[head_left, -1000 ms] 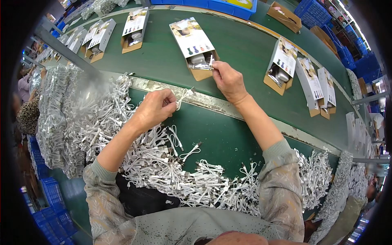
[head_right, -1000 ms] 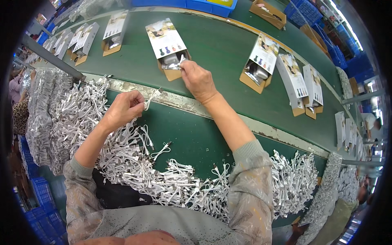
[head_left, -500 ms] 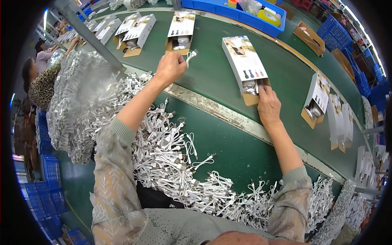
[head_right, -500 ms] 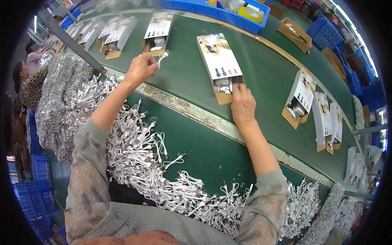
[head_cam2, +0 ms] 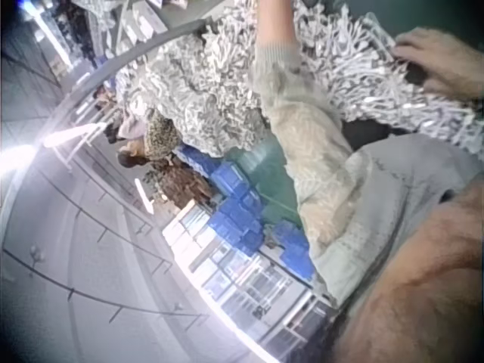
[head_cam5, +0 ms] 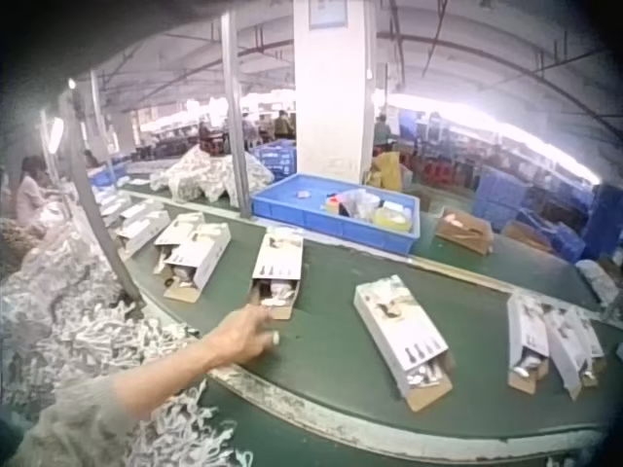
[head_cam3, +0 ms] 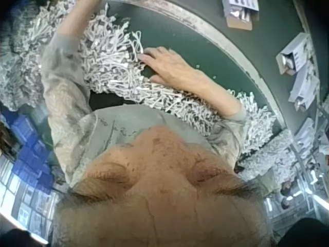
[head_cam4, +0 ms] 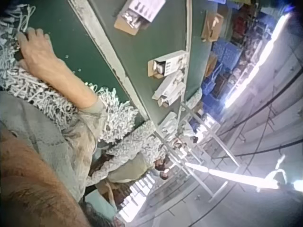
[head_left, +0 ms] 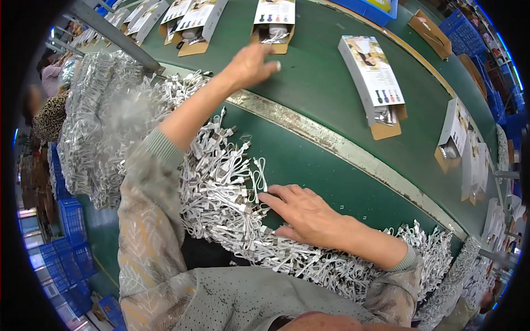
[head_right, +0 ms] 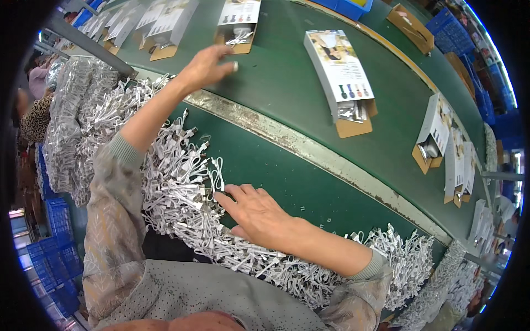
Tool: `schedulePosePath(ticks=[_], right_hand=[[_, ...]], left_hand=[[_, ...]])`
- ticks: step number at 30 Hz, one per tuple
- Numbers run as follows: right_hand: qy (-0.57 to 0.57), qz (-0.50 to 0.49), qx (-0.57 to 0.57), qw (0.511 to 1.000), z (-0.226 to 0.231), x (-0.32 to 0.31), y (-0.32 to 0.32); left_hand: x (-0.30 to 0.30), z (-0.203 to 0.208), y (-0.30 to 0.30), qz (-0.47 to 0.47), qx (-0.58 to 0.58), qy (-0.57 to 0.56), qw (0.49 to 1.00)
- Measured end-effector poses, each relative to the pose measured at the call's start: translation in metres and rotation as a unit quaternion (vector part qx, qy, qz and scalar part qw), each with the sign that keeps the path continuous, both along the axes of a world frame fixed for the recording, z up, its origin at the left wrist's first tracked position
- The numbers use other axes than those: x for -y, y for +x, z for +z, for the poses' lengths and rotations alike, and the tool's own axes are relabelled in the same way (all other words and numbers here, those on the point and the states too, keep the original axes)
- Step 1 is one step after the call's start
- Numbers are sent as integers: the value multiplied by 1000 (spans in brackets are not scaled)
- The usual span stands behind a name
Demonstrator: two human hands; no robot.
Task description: The person picks up a white cable from a pile, folds it by hand, and places it into a cardboard box on a conveyor belt. This process is repeated for multiple cables and boxes throughout the video.
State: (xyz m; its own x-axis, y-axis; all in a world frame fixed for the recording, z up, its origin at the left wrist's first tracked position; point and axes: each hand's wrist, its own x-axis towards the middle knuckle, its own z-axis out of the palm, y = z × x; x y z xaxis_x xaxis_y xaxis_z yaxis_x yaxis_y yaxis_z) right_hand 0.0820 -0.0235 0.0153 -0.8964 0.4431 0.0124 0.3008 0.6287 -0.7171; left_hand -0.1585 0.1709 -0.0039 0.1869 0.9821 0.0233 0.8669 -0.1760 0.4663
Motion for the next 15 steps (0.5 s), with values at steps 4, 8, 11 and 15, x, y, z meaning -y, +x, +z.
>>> schedulePosePath(ticks=[4, 8, 11, 15], right_hand=[[99, -112, 25, 988, -26, -3, -3], [45, -211, 2, 976, -28, -23, 14], [-146, -281, 67, 946, -5, -27, 15], [-258, -332, 16, 907, -1, -26, 22]], left_hand=[[89, 33, 2, -138, -77, -133, 978], [143, 54, -5, -151, -230, -194, 942], [161, 41, 3, -158, -173, -208, 950], [156, 48, 13, -171, -8, -278, 945]])
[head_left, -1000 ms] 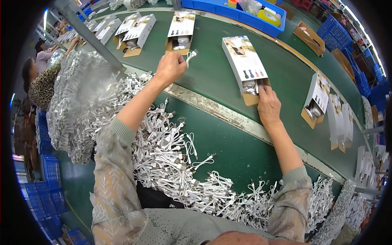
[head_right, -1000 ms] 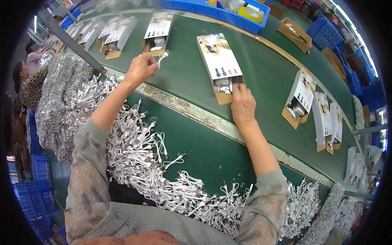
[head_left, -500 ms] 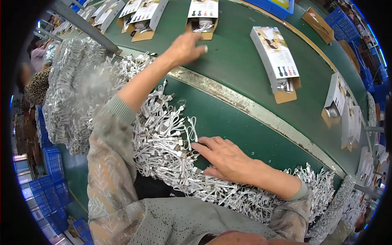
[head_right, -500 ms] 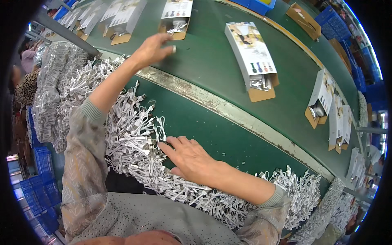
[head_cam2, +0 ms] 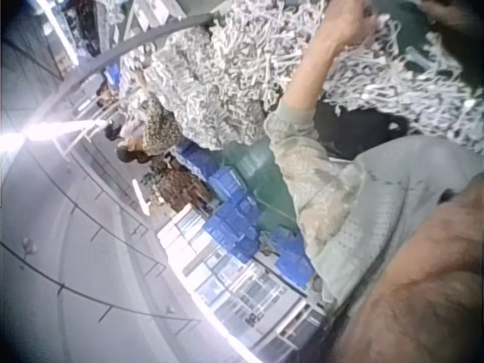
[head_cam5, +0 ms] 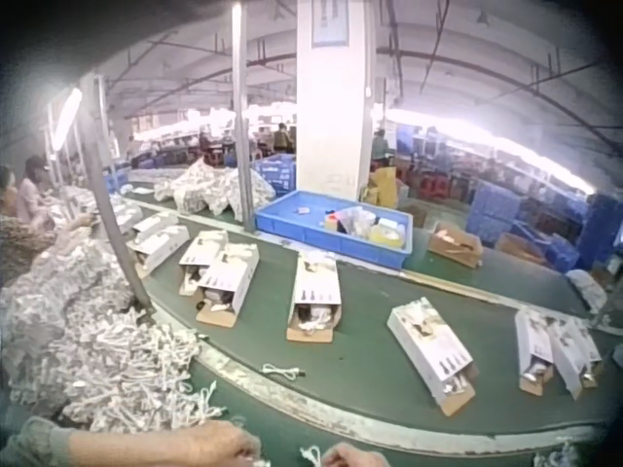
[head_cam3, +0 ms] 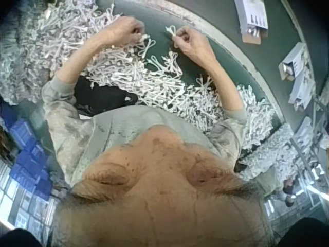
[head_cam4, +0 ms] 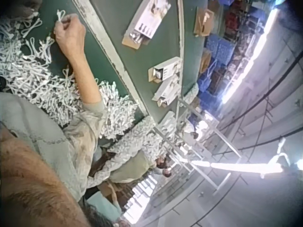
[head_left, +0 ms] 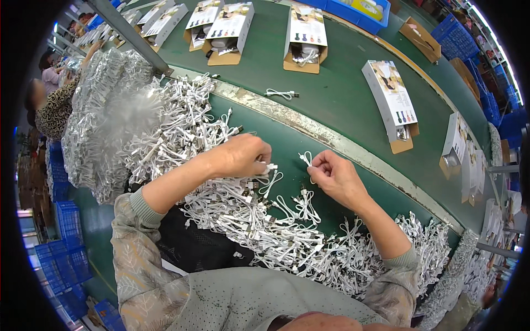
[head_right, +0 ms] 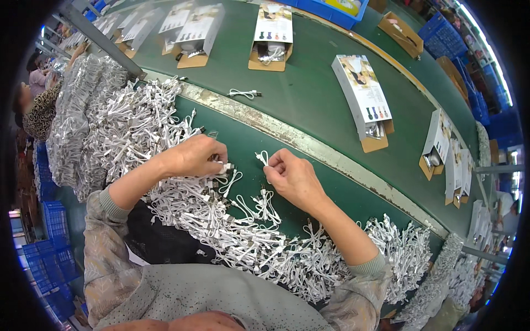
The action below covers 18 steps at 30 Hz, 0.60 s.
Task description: The person picks up a white cable from a pile, folds it by hand, and places it into a cardboard box on a conveyor belt. This process is repeated for multiple cables and boxes throughout the video.
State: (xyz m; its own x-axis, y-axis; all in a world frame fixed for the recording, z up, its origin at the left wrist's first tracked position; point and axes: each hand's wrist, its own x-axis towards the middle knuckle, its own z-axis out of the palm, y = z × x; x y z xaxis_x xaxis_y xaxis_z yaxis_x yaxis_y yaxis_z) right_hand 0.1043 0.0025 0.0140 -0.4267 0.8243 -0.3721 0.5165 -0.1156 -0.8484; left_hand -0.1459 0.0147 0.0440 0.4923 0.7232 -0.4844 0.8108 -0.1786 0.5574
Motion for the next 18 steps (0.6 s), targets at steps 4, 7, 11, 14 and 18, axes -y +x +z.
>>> schedulePosePath(ticks=[4, 7, 11, 14, 18], right_hand=[[-202, -97, -142, 964, -3, -6, 6], [-269, -139, -217, 928, -7, -21, 10], [-351, -168, -333, 859, -21, -44, 11], [-357, -216, -381, 825, -24, -62, -4], [-362, -196, -414, 812, -33, -90, -51]], left_hand=[[-26, 1, -1, 171, 193, -179, 950], [-31, -7, 1, 228, 260, -178, 921], [-28, 1, 0, 230, 242, -156, 930], [-28, -1, -8, 249, 263, -140, 922], [-19, -10, -15, 292, 278, -152, 902]])
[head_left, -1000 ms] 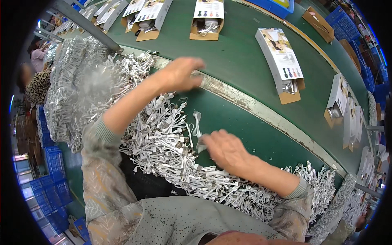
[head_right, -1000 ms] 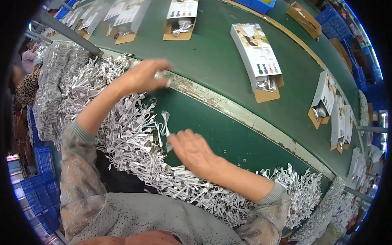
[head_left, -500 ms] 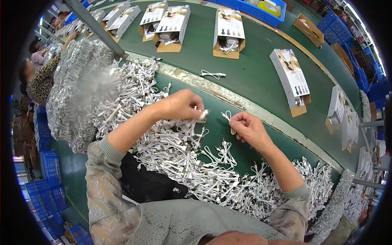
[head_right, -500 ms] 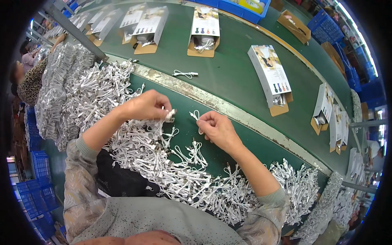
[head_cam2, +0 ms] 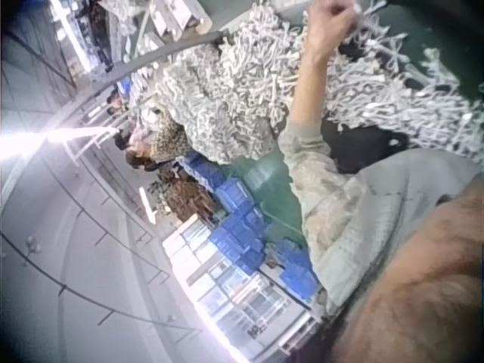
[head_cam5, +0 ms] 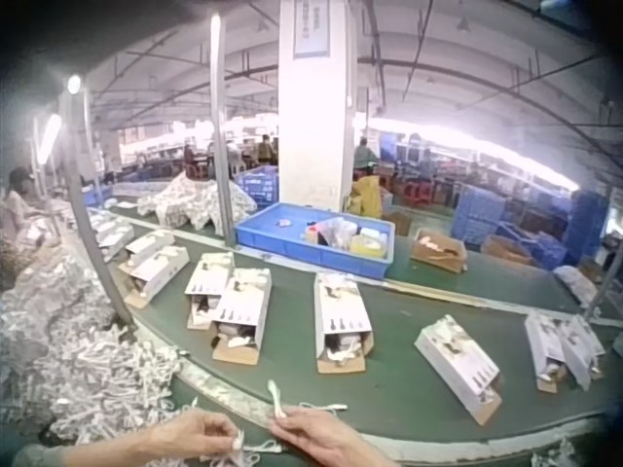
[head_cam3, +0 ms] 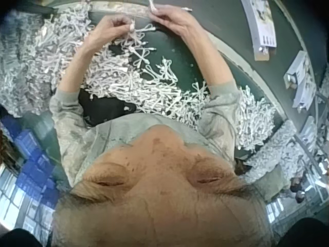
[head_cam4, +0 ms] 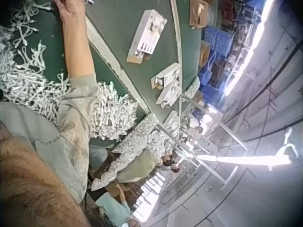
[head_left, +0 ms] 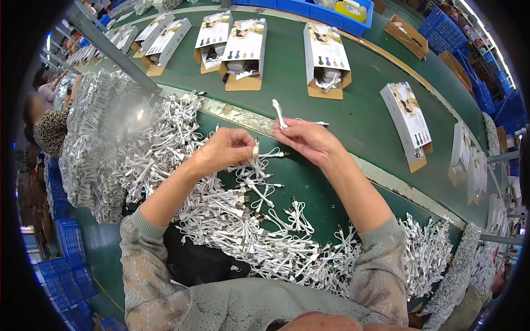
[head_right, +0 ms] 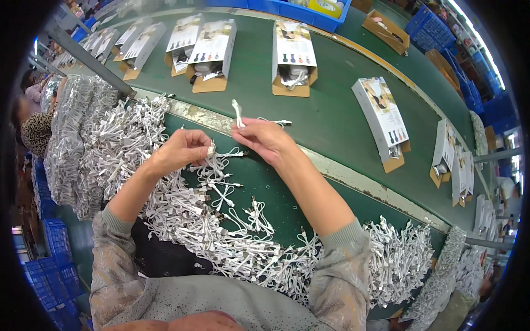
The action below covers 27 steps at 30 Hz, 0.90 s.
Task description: The person picks up a white cable from a pile, folds it by hand, and places it into a cardboard box on a conveyor belt. This process is repeated for multiple cables and boxes throughout the video.
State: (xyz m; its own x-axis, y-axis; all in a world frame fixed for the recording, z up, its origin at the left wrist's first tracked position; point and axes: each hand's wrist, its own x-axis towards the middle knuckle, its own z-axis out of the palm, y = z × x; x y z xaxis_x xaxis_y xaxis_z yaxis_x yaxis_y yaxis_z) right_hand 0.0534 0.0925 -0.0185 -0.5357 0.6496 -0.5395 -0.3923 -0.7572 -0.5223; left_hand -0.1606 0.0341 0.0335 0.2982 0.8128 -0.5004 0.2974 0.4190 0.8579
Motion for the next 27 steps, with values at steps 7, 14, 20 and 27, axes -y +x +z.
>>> schedulePosePath(ticks=[7, 14, 20, 27], right_hand=[[-49, -148, 17, 988, -20, -69, -75], [492, -18, 587, 643, -14, -54, 10], [531, 129, 719, 429, -3, 26, 127], [502, 125, 743, 425, -10, 54, 170]], left_hand=[[16, -6, -3, 2, 21, -14, 1000], [19, -12, -8, 14, 21, 3, 1000], [18, -9, -11, 82, 43, 30, 995], [23, 0, 7, -36, -20, 80, 996]])
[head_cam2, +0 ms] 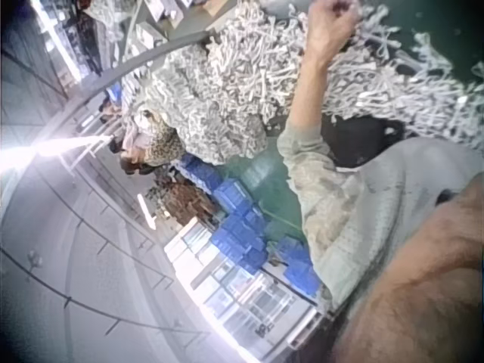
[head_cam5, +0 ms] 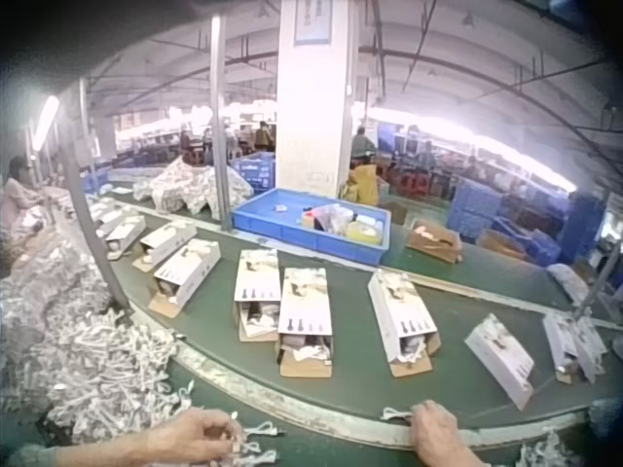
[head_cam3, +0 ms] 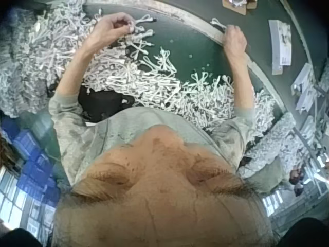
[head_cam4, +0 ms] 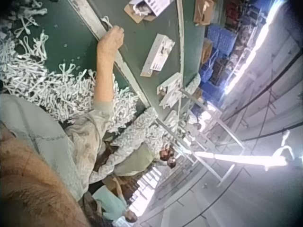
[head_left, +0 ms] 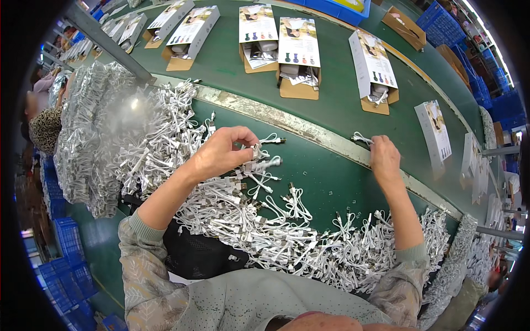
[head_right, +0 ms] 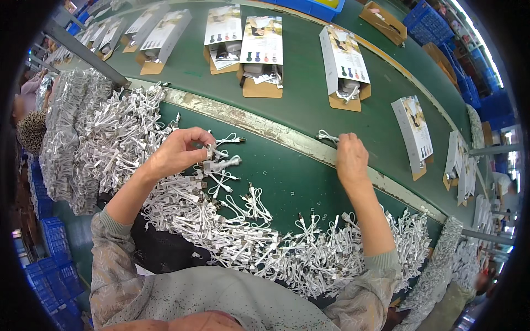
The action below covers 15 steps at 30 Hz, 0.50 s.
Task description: The person picks up a white cable from a pile, folds it by hand, and places it into a cardboard box on a conveyor belt. This process is repeated for multiple cables and boxes throughout the video.
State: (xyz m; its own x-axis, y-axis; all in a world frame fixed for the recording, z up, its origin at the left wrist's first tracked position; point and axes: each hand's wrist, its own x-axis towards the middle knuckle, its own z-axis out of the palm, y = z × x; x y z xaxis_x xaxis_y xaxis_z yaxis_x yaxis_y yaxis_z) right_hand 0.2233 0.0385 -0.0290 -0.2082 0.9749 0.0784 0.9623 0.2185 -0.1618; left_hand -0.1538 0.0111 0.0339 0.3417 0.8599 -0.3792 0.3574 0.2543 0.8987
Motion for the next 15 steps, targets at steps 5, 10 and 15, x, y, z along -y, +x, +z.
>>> schedulePosePath(ticks=[5, 10, 15], right_hand=[[-246, -130, -428, 860, 26, -6, -25], [-381, -128, -602, 690, 33, -41, -109], [-357, -253, -763, 476, -9, -100, -172]], left_hand=[[-2, 17, -3, 71, 52, 15, 996], [-1, 16, -3, 128, 70, -1, 989], [2, 10, -6, 137, 114, -38, 983]])
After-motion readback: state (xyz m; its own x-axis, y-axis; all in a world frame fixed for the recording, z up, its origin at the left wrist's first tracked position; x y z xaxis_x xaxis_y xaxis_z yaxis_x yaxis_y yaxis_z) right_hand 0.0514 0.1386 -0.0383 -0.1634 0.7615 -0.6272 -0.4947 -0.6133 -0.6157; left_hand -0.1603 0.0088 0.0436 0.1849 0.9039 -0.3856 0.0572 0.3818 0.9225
